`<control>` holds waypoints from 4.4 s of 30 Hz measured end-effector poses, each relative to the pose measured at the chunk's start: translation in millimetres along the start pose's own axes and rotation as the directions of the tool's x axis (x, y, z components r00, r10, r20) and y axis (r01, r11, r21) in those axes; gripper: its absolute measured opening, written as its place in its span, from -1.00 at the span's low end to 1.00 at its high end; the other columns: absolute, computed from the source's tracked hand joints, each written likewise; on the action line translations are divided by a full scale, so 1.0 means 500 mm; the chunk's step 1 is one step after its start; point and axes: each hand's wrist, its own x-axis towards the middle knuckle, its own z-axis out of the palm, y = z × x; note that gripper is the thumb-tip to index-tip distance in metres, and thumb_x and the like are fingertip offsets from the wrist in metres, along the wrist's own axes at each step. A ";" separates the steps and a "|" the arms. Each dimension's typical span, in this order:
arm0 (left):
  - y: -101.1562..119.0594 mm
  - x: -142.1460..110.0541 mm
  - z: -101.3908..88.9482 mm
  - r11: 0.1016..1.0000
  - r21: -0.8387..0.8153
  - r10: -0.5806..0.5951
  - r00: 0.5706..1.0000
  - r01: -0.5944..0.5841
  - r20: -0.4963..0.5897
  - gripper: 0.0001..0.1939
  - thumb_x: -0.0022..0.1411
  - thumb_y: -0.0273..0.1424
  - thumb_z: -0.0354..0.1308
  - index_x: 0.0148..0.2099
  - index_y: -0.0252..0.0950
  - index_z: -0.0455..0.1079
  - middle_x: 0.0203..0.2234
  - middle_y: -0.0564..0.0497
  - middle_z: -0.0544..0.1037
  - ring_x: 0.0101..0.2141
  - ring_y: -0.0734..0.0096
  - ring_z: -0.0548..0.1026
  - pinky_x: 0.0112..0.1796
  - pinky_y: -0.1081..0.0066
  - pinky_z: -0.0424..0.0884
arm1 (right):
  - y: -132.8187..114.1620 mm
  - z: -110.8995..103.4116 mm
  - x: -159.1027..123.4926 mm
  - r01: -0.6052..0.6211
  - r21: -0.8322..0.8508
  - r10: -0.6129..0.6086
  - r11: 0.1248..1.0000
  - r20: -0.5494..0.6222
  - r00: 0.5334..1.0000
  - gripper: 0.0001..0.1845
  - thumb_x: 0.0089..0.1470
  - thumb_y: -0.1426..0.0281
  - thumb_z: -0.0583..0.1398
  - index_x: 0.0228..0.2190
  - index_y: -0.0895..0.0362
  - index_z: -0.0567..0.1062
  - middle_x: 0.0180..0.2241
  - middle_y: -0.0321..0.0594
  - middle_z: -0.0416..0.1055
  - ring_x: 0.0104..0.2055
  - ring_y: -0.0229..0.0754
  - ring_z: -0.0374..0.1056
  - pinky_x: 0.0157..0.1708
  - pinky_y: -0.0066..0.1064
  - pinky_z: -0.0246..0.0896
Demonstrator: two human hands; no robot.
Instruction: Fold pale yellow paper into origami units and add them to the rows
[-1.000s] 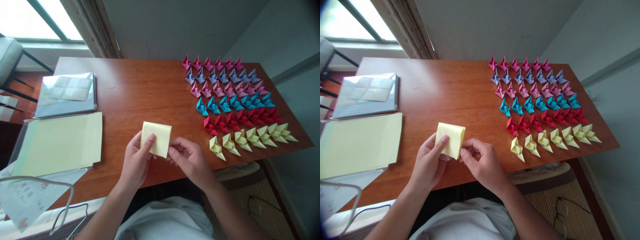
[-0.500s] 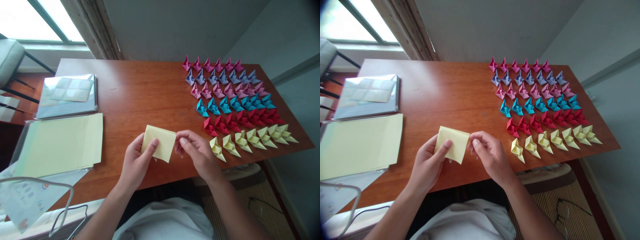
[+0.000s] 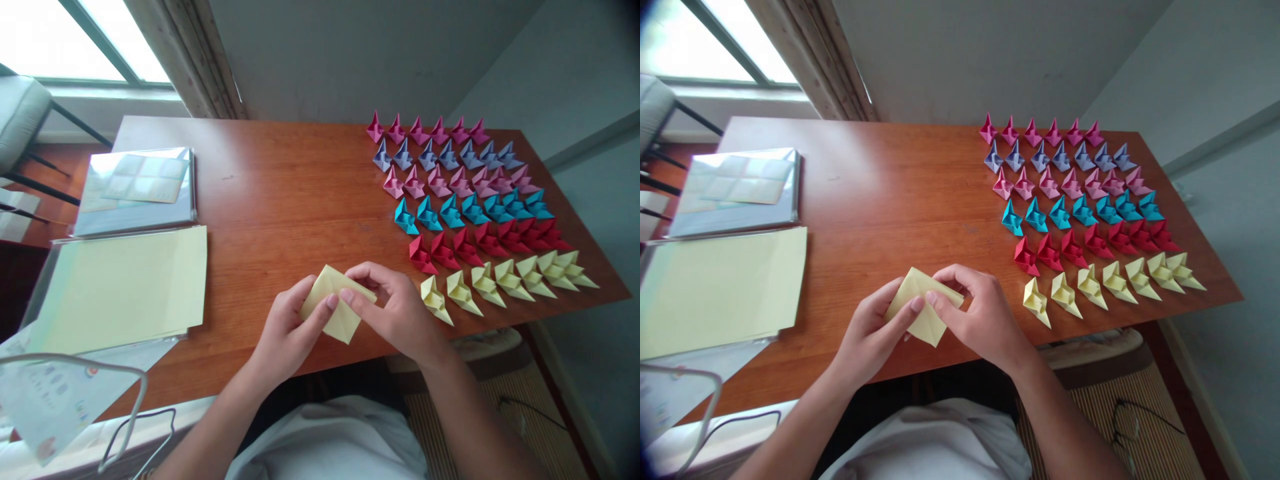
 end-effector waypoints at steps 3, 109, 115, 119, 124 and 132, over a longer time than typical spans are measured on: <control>0.002 0.002 -0.001 0.999 0.047 0.009 1.000 -0.010 0.015 -0.75 0.22 -0.21 0.29 -0.31 -0.30 0.41 -0.51 0.09 0.40 -0.48 0.48 0.31 -0.47 0.52 0.26 | 0.002 -0.001 -0.002 -0.006 -0.004 0.006 1.000 0.003 1.000 -0.87 0.20 0.29 0.25 -0.27 0.09 0.53 -0.32 -0.27 0.52 -0.29 -0.18 0.43 -0.29 -0.41 0.35; -0.003 0.011 -0.007 0.997 -0.071 0.003 0.999 0.001 0.049 -0.62 0.39 -0.12 0.09 -0.37 -0.29 0.33 -0.56 0.12 0.32 -0.55 0.56 0.29 -0.55 0.54 0.23 | 0.009 -0.048 0.019 0.074 -0.209 -0.068 0.975 0.036 0.997 -0.75 0.26 0.25 0.20 -0.38 0.11 0.59 -0.44 -0.28 0.54 -0.43 -0.23 0.39 -0.44 -0.43 0.21; 0.011 0.003 -0.032 0.989 0.126 0.082 0.995 -0.073 -0.064 -0.75 0.37 -0.21 0.14 -0.23 -0.29 0.45 -0.54 0.09 0.47 -0.54 0.53 0.42 -0.53 0.56 0.31 | 0.012 -0.054 0.019 0.031 -0.218 -0.034 0.975 -0.010 0.999 -0.73 0.26 0.23 0.20 -0.38 0.12 0.59 -0.51 -0.32 0.46 -0.49 -0.27 0.30 -0.50 -0.45 0.15; 0.006 0.000 -0.045 0.964 0.247 0.123 0.988 -0.098 -0.088 -0.81 0.36 -0.29 0.16 -0.24 -0.28 0.47 -0.58 0.10 0.50 -0.56 0.53 0.47 -0.53 0.57 0.35 | 0.014 -0.054 0.019 0.037 -0.228 -0.040 0.973 -0.010 0.999 -0.73 0.26 0.24 0.20 -0.39 0.11 0.58 -0.52 -0.33 0.45 -0.49 -0.27 0.31 -0.50 -0.45 0.15; -0.003 0.004 -0.049 0.900 0.417 0.192 0.975 -0.129 -0.114 -0.83 0.39 -0.32 0.09 -0.19 -0.27 0.47 -0.56 0.10 0.55 -0.58 0.51 0.51 -0.48 0.54 0.40 | 0.022 -0.043 0.026 0.040 -0.245 -0.046 0.969 -0.020 0.999 -0.75 0.26 0.25 0.19 -0.34 0.11 0.60 -0.44 -0.29 0.53 -0.43 -0.24 0.39 -0.45 -0.44 0.22; -0.023 0.009 -0.050 0.232 0.924 0.594 0.797 -0.303 0.112 -0.69 0.34 -0.52 0.08 0.11 -0.29 0.40 -0.02 -0.16 0.58 -0.06 0.12 0.51 -0.04 0.20 0.46 | 0.048 -0.011 0.044 0.113 -0.448 -0.133 0.887 -0.013 0.991 -0.85 0.25 0.35 0.21 -0.29 0.09 0.59 -0.44 -0.29 0.54 -0.45 -0.24 0.38 -0.39 -0.42 0.19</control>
